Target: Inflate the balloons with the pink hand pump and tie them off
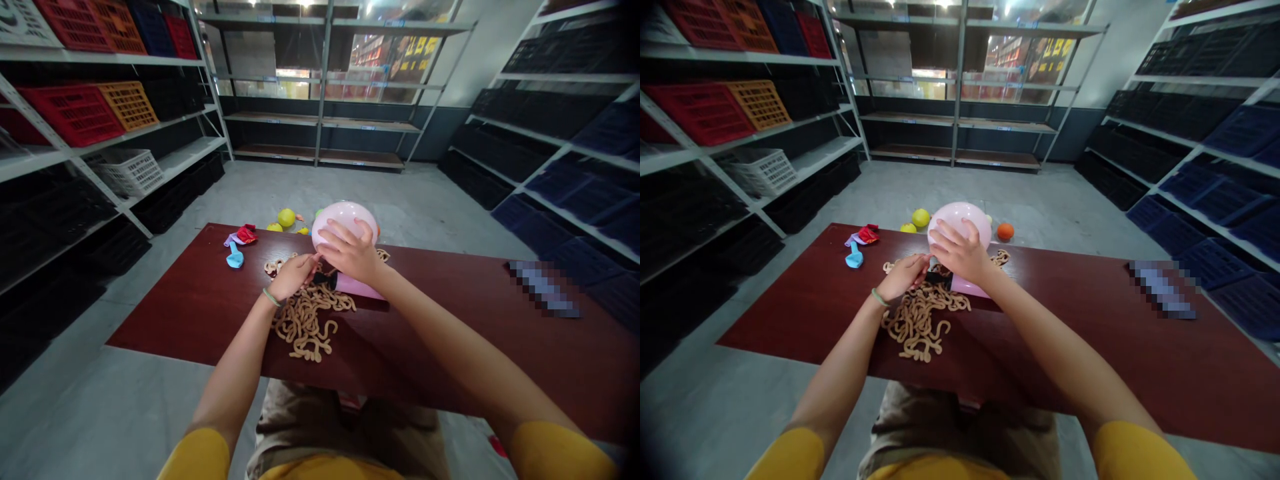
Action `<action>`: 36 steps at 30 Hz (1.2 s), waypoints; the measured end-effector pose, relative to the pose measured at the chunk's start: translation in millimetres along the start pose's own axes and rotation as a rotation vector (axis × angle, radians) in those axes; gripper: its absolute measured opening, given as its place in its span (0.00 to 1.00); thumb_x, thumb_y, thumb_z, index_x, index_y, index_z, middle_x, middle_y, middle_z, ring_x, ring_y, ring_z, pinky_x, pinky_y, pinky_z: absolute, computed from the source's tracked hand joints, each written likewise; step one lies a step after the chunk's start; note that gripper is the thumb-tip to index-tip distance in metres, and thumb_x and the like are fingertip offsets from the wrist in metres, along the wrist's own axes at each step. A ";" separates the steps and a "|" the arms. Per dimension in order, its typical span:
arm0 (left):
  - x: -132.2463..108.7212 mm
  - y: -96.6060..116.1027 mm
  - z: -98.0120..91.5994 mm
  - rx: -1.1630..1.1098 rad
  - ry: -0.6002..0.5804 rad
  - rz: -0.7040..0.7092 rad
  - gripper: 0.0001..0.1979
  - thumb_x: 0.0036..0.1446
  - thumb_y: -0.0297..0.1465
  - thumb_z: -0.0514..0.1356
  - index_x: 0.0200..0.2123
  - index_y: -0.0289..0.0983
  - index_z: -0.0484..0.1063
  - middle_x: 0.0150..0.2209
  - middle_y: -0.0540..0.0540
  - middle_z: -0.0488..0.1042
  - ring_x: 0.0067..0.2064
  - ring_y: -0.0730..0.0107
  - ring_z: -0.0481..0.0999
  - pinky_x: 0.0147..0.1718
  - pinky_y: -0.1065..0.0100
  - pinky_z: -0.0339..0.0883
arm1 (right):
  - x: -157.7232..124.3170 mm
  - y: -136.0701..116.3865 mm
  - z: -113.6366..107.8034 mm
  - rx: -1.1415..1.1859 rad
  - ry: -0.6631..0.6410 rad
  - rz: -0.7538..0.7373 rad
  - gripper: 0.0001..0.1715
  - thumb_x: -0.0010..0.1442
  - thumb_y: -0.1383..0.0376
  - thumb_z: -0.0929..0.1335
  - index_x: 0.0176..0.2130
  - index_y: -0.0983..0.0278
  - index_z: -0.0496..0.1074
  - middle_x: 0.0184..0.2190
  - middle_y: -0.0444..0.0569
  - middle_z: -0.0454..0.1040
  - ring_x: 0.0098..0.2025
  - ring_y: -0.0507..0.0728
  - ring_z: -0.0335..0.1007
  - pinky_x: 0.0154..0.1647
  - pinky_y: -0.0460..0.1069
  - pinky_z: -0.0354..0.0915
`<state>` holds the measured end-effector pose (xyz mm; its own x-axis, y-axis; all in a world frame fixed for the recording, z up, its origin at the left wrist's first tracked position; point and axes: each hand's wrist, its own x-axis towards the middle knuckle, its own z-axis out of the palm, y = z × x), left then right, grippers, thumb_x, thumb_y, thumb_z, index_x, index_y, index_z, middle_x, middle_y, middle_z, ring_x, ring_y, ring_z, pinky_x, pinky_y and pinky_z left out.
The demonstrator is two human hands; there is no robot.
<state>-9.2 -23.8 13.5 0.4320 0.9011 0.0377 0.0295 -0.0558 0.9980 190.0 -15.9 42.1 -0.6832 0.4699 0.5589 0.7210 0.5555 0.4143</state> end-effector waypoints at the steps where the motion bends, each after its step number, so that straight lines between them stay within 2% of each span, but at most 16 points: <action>1: 1.0 0.0 0.0 -0.057 0.001 -0.028 0.22 0.59 0.50 0.57 0.24 0.39 0.64 0.15 0.54 0.60 0.14 0.77 0.56 0.13 0.73 0.48 | -0.7 2.7 -0.8 -0.019 0.011 -0.011 0.14 0.66 0.66 0.64 0.47 0.52 0.74 0.59 0.40 0.69 0.66 0.61 0.53 0.65 0.67 0.37; 5: 5.0 0.0 2.5 -0.317 0.033 -0.099 0.20 0.58 0.48 0.59 0.27 0.38 0.64 0.18 0.54 0.60 0.15 0.79 0.57 0.12 0.76 0.46 | -5.8 13.4 -6.4 -0.068 0.028 -0.054 0.19 0.66 0.68 0.63 0.52 0.51 0.72 0.60 0.40 0.69 0.66 0.61 0.55 0.64 0.65 0.44; 8: 6.5 -0.4 2.9 -0.391 0.017 -0.126 0.16 0.57 0.44 0.62 0.28 0.37 0.68 0.20 0.53 0.62 0.17 0.80 0.58 0.12 0.78 0.47 | -10.2 18.7 -11.6 -0.050 -0.012 -0.048 0.21 0.67 0.68 0.62 0.55 0.50 0.70 0.60 0.41 0.69 0.66 0.61 0.55 0.62 0.64 0.49; 13: 5.8 -0.7 1.1 -0.336 -0.006 -0.149 0.13 0.52 0.39 0.68 0.27 0.35 0.72 0.22 0.51 0.66 0.17 0.82 0.58 0.13 0.78 0.50 | -15.0 17.7 -26.4 -0.013 -0.089 -0.033 0.24 0.68 0.69 0.62 0.59 0.48 0.66 0.61 0.41 0.68 0.65 0.61 0.58 0.60 0.63 0.54; 17: 5.9 -0.2 3.8 -0.266 -0.006 -0.121 0.16 0.50 0.40 0.69 0.27 0.34 0.71 0.24 0.49 0.71 0.19 0.82 0.62 0.16 0.78 0.55 | -23.0 5.9 -40.9 -0.013 -0.098 -0.055 0.30 0.68 0.68 0.62 0.65 0.47 0.57 0.65 0.42 0.63 0.66 0.61 0.55 0.62 0.63 0.50; 19: 7.2 -1.1 5.2 -0.229 0.021 -0.110 0.16 0.51 0.41 0.68 0.28 0.34 0.70 0.24 0.50 0.72 0.20 0.82 0.63 0.17 0.78 0.56 | -33.4 -4.4 -44.7 0.013 -0.088 -0.053 0.33 0.67 0.67 0.64 0.66 0.47 0.55 0.64 0.43 0.64 0.67 0.61 0.54 0.62 0.62 0.47; 21: 9.0 -3.0 5.9 -0.202 0.053 -0.104 0.16 0.51 0.41 0.68 0.28 0.35 0.70 0.24 0.50 0.72 0.20 0.82 0.63 0.18 0.78 0.57 | -48.7 -18.7 -44.9 0.052 -0.064 -0.053 0.31 0.66 0.67 0.65 0.64 0.48 0.58 0.61 0.44 0.68 0.65 0.61 0.55 0.62 0.61 0.44; 23: 10.7 -5.4 6.1 -0.192 0.075 -0.099 0.16 0.51 0.41 0.68 0.29 0.35 0.69 0.25 0.50 0.73 0.21 0.83 0.63 0.18 0.78 0.57 | -66.5 -36.7 -41.5 0.118 -0.072 -0.060 0.25 0.66 0.67 0.65 0.60 0.50 0.65 0.56 0.44 0.73 0.62 0.59 0.58 0.61 0.59 0.42; 26: 12.3 -9.1 6.4 -0.184 0.089 -0.091 0.16 0.51 0.41 0.68 0.30 0.34 0.70 0.27 0.50 0.73 0.21 0.83 0.63 0.18 0.78 0.57 | -89.8 -65.4 -32.9 0.289 -0.169 -0.054 0.15 0.68 0.64 0.64 0.53 0.54 0.72 0.48 0.45 0.77 0.53 0.57 0.64 0.58 0.58 0.45; 29: 12.9 -11.0 7.3 -0.173 0.090 -0.098 0.17 0.51 0.42 0.68 0.30 0.35 0.70 0.27 0.50 0.73 0.20 0.83 0.62 0.16 0.78 0.54 | -100.5 -84.4 -27.0 0.433 -0.258 0.003 0.11 0.68 0.61 0.65 0.47 0.56 0.75 0.44 0.45 0.78 0.50 0.57 0.65 0.54 0.57 0.49; 33: 12.0 -9.7 9.6 -0.127 0.081 -0.112 0.19 0.52 0.45 0.67 0.29 0.35 0.70 0.26 0.50 0.73 0.19 0.84 0.59 0.15 0.78 0.52 | -92.7 -80.0 -34.6 0.582 -0.310 0.115 0.10 0.68 0.64 0.62 0.39 0.61 0.73 0.41 0.48 0.77 0.47 0.58 0.66 0.50 0.55 0.55; 36: 11.2 -8.2 11.2 -0.095 0.097 -0.118 0.19 0.52 0.46 0.67 0.29 0.35 0.70 0.25 0.50 0.73 0.18 0.84 0.59 0.15 0.78 0.50 | -77.5 -59.4 -51.7 0.768 -0.259 0.347 0.09 0.67 0.66 0.61 0.39 0.63 0.70 0.36 0.49 0.75 0.39 0.55 0.67 0.43 0.51 0.60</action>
<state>5.5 -18.1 5.2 0.3417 0.9364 -0.0801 -0.0126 0.0898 0.9959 206.1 -120.8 11.3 -0.5119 0.7870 0.3445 0.6796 0.6162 -0.3980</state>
